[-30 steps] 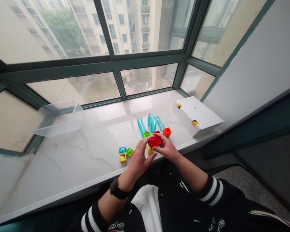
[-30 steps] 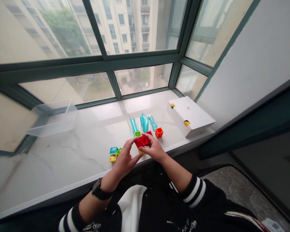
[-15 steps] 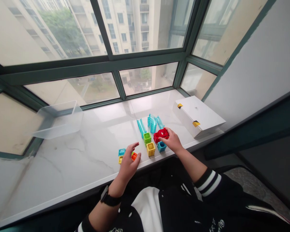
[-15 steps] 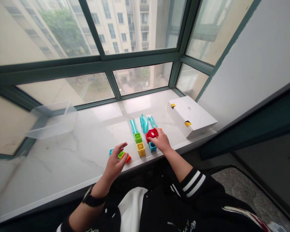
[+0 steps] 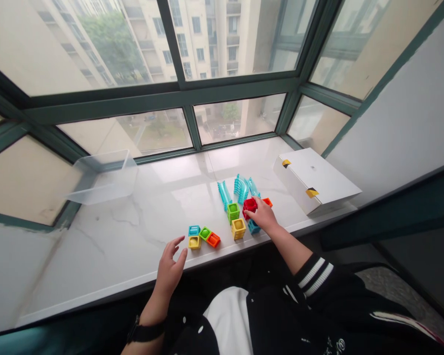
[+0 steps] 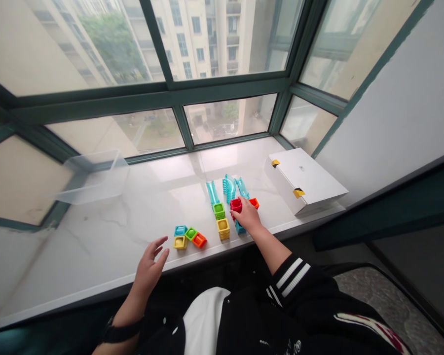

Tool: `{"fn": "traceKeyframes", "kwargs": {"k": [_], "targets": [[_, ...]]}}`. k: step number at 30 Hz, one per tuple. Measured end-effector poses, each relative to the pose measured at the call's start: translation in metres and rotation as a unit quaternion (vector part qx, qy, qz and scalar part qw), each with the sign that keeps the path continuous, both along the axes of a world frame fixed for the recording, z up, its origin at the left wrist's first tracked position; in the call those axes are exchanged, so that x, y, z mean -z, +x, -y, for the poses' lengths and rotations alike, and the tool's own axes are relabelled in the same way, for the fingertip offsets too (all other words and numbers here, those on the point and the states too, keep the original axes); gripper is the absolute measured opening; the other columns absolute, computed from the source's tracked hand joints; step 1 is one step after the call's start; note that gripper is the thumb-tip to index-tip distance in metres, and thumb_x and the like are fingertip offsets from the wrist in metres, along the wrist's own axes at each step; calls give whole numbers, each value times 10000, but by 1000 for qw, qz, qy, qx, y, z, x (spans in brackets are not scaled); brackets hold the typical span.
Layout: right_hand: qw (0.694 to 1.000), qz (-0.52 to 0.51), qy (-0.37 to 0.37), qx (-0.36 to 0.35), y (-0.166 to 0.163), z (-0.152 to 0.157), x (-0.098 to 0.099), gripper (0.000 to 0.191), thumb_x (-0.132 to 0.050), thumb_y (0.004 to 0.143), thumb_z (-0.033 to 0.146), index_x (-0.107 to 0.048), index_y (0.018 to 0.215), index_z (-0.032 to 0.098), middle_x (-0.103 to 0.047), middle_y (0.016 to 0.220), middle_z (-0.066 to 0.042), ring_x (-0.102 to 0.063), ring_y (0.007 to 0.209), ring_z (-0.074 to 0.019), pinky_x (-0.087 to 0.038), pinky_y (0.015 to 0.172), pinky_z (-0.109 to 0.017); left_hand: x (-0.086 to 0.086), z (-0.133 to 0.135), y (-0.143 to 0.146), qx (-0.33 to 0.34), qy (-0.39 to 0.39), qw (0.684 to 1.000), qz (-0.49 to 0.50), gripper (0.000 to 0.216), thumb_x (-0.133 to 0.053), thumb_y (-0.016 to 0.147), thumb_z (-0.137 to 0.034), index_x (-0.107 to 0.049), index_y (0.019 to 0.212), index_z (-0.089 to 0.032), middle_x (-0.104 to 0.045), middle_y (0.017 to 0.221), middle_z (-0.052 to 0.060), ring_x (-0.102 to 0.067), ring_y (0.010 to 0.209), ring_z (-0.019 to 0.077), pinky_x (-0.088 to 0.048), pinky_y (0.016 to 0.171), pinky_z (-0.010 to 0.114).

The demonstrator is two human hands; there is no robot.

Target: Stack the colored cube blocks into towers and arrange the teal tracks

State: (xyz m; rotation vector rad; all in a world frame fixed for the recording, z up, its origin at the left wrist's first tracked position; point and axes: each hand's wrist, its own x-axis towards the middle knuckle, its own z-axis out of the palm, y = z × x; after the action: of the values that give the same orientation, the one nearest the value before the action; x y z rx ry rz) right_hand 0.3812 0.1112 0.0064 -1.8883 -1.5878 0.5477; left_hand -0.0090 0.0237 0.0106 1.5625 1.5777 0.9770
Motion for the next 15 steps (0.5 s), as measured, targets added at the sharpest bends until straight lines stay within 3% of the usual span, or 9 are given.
{"fn": "traceKeyframes", "kwargs": {"k": [15], "targets": [[1000, 17, -3, 1, -2, -1, 3, 582, -807, 799, 292, -583, 1332, 219, -702, 1247, -100, -663, 1144, -284, -527, 969, -429, 8, 3, 2, -2, -6, 1000, 29, 404, -666, 920, -507, -715, 1238, -263, -680, 1334, 94, -644, 1279, 295, -486, 1171, 533]]}}
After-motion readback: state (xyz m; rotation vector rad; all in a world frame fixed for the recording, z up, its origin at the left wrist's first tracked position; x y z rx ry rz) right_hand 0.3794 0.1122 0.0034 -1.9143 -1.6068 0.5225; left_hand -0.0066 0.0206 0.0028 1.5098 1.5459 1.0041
